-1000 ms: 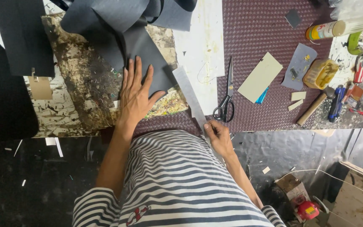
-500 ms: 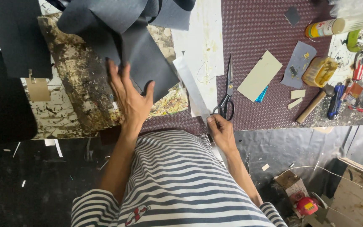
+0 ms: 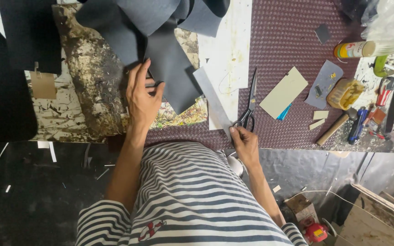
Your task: Measuring and cutting a strip of leather using a ruler and scissors
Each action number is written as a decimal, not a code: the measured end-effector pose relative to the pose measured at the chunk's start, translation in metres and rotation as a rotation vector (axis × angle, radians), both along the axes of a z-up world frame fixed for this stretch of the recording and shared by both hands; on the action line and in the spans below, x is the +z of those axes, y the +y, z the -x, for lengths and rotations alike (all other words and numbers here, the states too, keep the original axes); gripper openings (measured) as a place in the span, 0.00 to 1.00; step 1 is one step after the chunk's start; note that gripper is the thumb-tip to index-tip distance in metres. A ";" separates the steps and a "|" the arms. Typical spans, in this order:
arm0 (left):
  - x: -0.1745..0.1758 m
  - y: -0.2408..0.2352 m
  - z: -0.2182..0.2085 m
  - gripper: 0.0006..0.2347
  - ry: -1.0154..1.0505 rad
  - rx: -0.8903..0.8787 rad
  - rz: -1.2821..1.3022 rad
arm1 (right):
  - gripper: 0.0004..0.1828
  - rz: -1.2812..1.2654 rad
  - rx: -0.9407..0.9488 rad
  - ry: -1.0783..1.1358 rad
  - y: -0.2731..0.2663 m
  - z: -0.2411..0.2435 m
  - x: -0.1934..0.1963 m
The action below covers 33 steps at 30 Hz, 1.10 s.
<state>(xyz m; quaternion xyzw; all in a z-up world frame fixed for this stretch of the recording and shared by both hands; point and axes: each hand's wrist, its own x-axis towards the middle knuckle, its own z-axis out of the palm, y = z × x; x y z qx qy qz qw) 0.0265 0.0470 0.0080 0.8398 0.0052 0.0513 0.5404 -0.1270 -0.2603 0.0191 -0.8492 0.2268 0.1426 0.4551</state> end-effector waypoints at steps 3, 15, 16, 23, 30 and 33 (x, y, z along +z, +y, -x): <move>-0.006 -0.006 0.005 0.28 -0.021 0.012 -0.023 | 0.19 0.001 0.073 -0.005 0.026 -0.009 0.022; -0.081 -0.013 0.014 0.08 -0.526 -0.019 -0.593 | 0.22 0.069 0.089 0.020 0.041 0.000 -0.006; -0.060 -0.015 0.013 0.08 -0.525 -0.024 -0.595 | 0.22 0.065 0.086 0.023 0.041 0.000 -0.006; -0.026 -0.016 0.013 0.28 -0.264 -0.308 -0.567 | 0.22 0.063 0.112 -0.018 0.047 -0.019 0.024; -0.027 -0.016 0.012 0.27 -0.216 -0.309 -0.538 | 0.22 0.059 0.120 -0.004 0.046 -0.019 0.021; -0.037 -0.015 0.013 0.28 -0.230 -0.306 -0.547 | 0.21 0.072 0.122 0.006 0.032 -0.003 -0.005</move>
